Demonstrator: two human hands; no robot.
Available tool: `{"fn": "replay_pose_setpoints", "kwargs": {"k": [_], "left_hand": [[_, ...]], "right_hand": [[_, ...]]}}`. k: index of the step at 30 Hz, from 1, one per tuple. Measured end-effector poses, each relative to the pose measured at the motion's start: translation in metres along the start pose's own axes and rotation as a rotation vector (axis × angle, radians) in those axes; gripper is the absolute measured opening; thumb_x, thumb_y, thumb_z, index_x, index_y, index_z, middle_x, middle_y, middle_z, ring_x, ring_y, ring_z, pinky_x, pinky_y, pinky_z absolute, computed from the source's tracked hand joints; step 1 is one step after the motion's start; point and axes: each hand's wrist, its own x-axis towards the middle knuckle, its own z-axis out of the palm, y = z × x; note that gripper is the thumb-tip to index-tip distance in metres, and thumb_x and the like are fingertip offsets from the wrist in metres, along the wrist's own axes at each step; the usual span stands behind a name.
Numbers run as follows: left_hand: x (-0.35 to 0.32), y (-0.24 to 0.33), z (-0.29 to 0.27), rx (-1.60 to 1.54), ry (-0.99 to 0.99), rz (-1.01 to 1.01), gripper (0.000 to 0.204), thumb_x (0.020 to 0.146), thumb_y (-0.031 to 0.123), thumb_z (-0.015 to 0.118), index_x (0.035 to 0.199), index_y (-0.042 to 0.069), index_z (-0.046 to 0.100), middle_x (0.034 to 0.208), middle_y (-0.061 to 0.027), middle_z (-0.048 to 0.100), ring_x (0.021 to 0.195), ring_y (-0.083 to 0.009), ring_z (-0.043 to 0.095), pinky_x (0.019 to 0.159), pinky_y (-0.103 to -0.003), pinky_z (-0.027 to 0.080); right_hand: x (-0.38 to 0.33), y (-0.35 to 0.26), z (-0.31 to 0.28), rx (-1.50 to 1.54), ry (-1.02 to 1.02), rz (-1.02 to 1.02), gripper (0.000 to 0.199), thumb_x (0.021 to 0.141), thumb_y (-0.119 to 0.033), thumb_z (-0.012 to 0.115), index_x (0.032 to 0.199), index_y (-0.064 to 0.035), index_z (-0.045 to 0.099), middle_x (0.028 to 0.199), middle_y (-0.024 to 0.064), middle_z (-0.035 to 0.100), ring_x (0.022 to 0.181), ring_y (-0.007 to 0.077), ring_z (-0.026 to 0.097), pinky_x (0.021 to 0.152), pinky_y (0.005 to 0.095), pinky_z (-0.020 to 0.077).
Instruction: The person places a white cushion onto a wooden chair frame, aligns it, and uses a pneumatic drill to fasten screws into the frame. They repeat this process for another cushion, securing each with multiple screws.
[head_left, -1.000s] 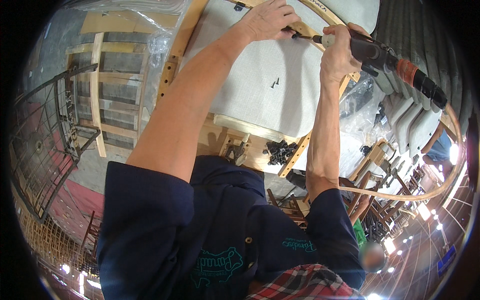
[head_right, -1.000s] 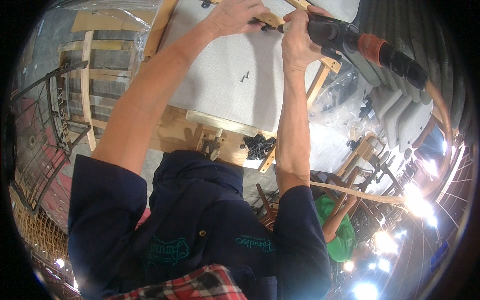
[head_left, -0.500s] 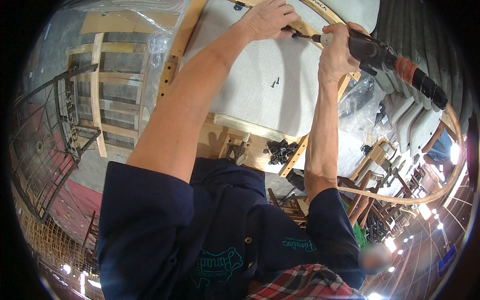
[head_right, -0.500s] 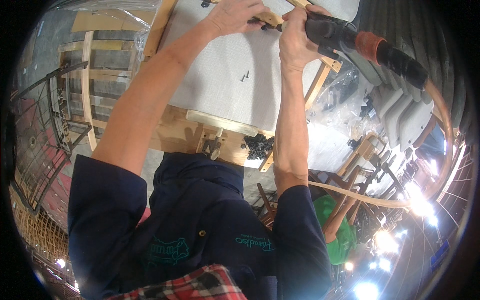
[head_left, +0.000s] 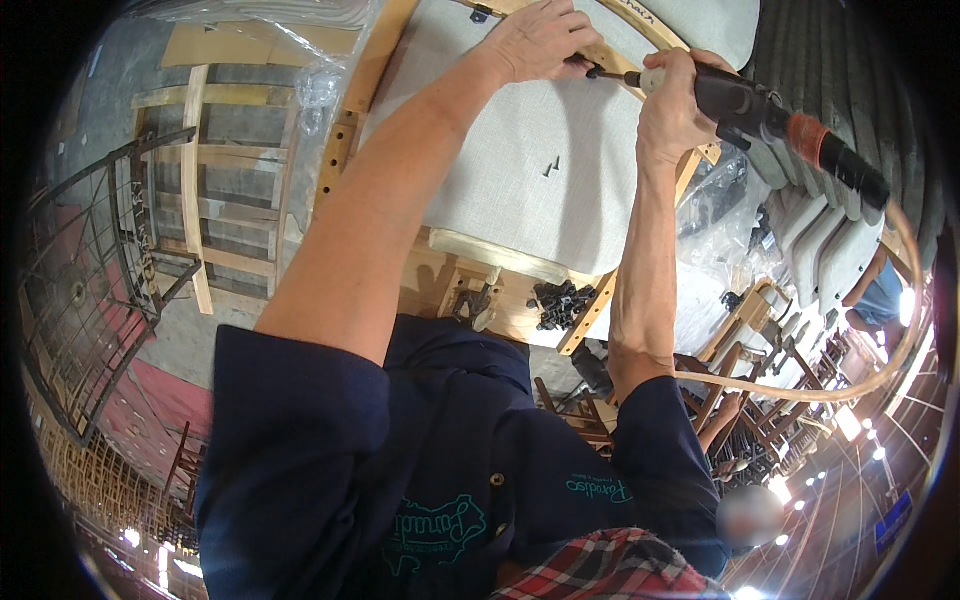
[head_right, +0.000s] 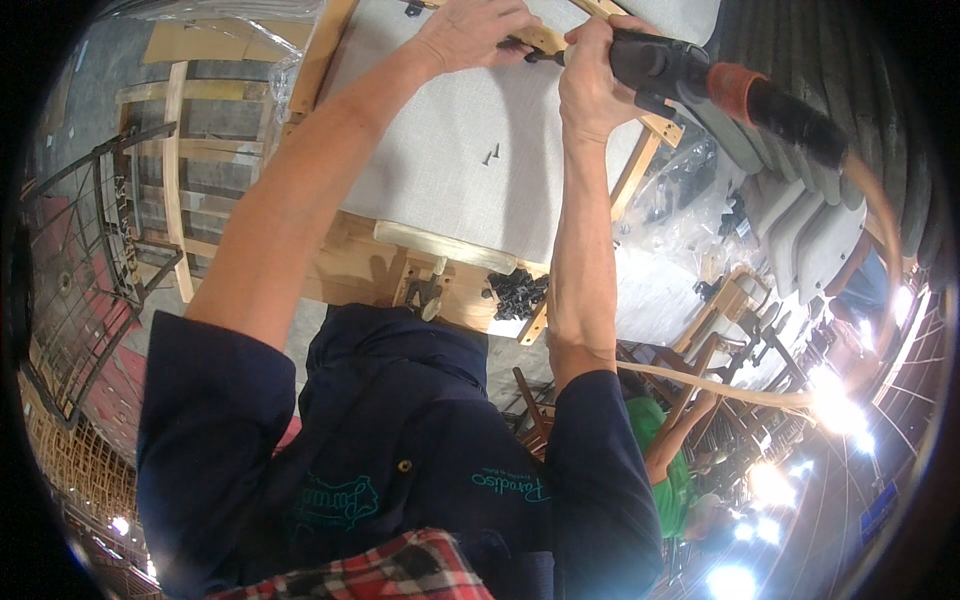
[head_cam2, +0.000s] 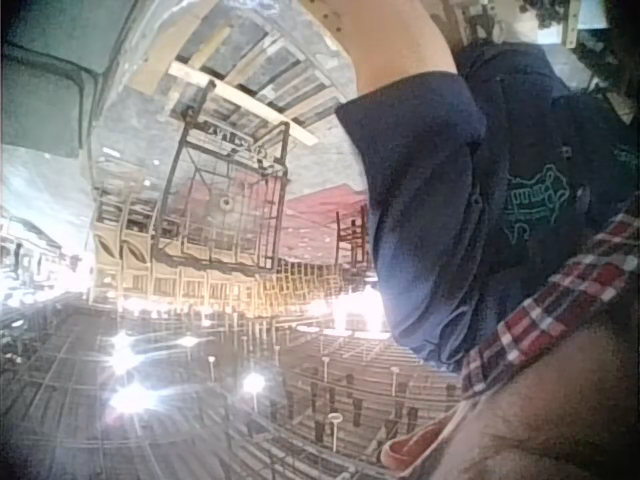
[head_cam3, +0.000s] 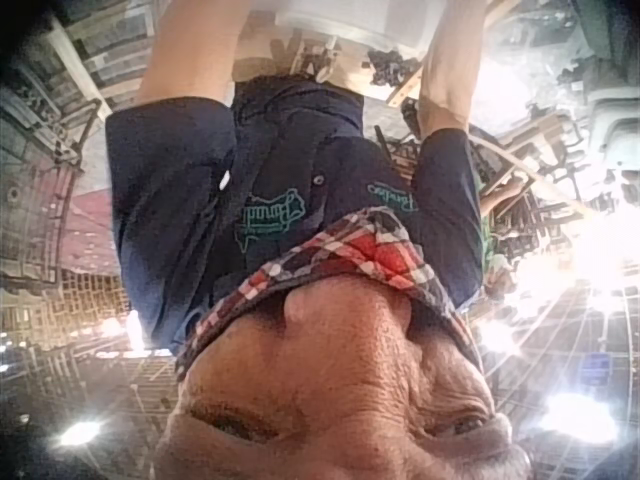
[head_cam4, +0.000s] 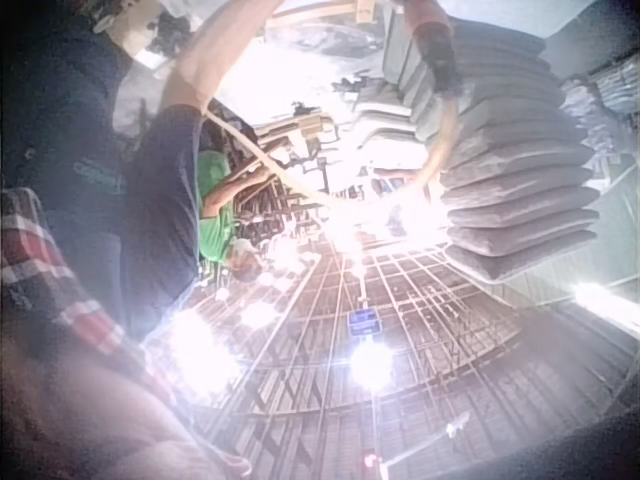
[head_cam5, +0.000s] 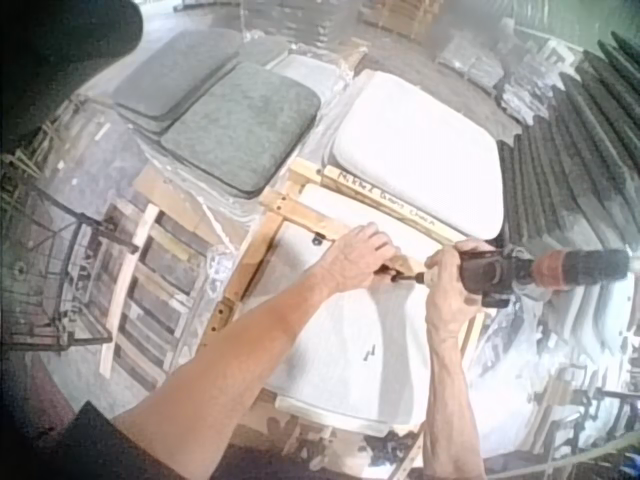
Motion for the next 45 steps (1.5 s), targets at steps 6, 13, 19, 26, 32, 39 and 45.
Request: {"fn": "replay_pose_setpoints", "kwargs": {"k": [6, 13, 19, 26, 32, 39, 45], "left_hand": [[-0.001, 0.000, 0.001, -0.008, -0.005, -0.017, 0.040, 0.077, 0.032, 0.078, 0.110, 0.011, 0.066, 0.105, -0.0079, 0.061, 0.108, -0.0287, 0.054, 0.095, -0.042, 0.047], [-0.001, -0.001, 0.001, -0.006, 0.007, -0.011, 0.040, 0.078, 0.032, 0.078, 0.110, 0.011, 0.066, 0.105, -0.0079, 0.061, 0.109, -0.0289, 0.054, 0.096, -0.042, 0.047], [0.000, -0.003, 0.003, -0.016, 0.021, -0.004, 0.042, 0.076, 0.033, 0.078, 0.110, 0.011, 0.066, 0.106, -0.0084, 0.061, 0.108, -0.0292, 0.055, 0.095, -0.042, 0.047], [-0.001, -0.002, 0.002, -0.040, 0.043, 0.001, 0.045, 0.074, 0.033, 0.080, 0.111, 0.011, 0.066, 0.105, -0.0083, 0.062, 0.108, -0.0292, 0.055, 0.095, -0.042, 0.047], [-0.001, -0.003, 0.004, -0.030, 0.027, -0.005, 0.046, 0.074, 0.033, 0.080, 0.112, 0.011, 0.067, 0.107, -0.0079, 0.062, 0.109, -0.0288, 0.055, 0.097, -0.042, 0.047], [0.000, 0.000, -0.001, -0.032, -0.009, -0.024, 0.045, 0.075, 0.032, 0.079, 0.112, 0.011, 0.067, 0.108, -0.0079, 0.062, 0.111, -0.0289, 0.054, 0.097, -0.042, 0.047], [0.000, 0.000, -0.002, -0.037, -0.031, -0.043, 0.045, 0.075, 0.032, 0.079, 0.113, 0.011, 0.066, 0.108, -0.0080, 0.062, 0.110, -0.0290, 0.054, 0.097, -0.042, 0.047]], "right_hand": [[-0.006, 0.005, -0.003, -0.183, -0.010, 0.005, 0.016, 0.078, 0.000, 0.068, 0.066, -0.0083, 0.072, 0.107, 0.0035, 0.060, 0.085, 0.0118, 0.059, 0.080, 0.0289, 0.0469], [-0.006, -0.001, 0.000, -0.123, -0.028, 0.017, 0.017, 0.081, -0.003, 0.068, 0.067, -0.0113, 0.075, 0.107, 0.0013, 0.059, 0.085, 0.0107, 0.059, 0.080, 0.0282, 0.0469], [-0.006, -0.007, 0.006, -0.060, 0.004, 0.058, 0.016, 0.080, -0.004, 0.069, 0.068, -0.0113, 0.075, 0.104, 0.0012, 0.060, 0.083, 0.0098, 0.059, 0.077, 0.0279, 0.0471], [-0.003, -0.001, 0.003, -0.133, -0.012, -0.007, 0.016, 0.079, -0.002, 0.069, 0.066, -0.0102, 0.075, 0.104, 0.0029, 0.062, 0.082, 0.0100, 0.058, 0.077, 0.0274, 0.0465], [-0.001, 0.010, 0.001, -0.123, -0.022, -0.025, 0.015, 0.078, -0.001, 0.068, 0.065, -0.0079, 0.074, 0.102, 0.0028, 0.063, 0.081, 0.0094, 0.059, 0.076, 0.0279, 0.0466], [-0.001, 0.014, -0.003, -0.166, -0.033, -0.015, 0.013, 0.078, 0.001, 0.068, 0.066, -0.0043, 0.070, 0.094, 0.0011, 0.064, 0.076, 0.0090, 0.058, 0.073, 0.0260, 0.0466], [-0.004, 0.003, 0.008, -0.034, -0.009, 0.025, 0.009, 0.078, 0.001, 0.069, 0.070, -0.0032, 0.068, 0.093, 0.0013, 0.065, 0.076, 0.0091, 0.059, 0.073, 0.0256, 0.0470]]}}
